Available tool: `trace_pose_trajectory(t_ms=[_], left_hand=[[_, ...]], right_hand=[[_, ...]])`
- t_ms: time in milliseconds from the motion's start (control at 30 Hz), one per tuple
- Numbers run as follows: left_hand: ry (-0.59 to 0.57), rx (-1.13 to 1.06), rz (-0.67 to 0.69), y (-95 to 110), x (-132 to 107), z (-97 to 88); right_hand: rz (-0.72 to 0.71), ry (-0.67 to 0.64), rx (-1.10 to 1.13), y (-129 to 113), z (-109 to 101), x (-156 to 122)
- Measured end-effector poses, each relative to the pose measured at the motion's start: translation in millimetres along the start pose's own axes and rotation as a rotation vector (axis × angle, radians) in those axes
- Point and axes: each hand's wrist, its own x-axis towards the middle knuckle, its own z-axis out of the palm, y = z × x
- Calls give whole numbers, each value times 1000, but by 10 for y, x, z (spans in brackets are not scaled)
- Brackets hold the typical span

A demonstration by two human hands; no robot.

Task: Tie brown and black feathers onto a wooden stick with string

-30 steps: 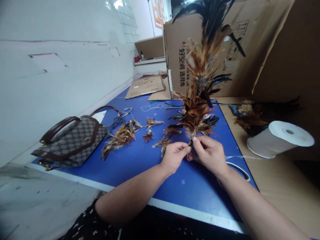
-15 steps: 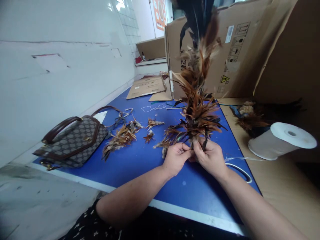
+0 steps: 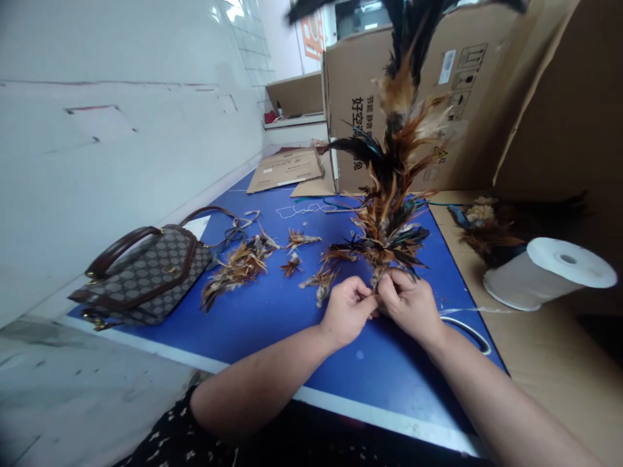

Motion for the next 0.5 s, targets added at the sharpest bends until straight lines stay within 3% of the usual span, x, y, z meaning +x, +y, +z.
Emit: trace_pose_trajectory(t_ms=[167,367,500], left_hand=[[55,60,21,-9,3,22],[98,120,69,-34,34,15],[18,12,14,-44,88,-41]], right_hand=[[43,24,55,0,39,-45],[71,-54,175,48,24,-89],[86,-64,179,63,9,-77]])
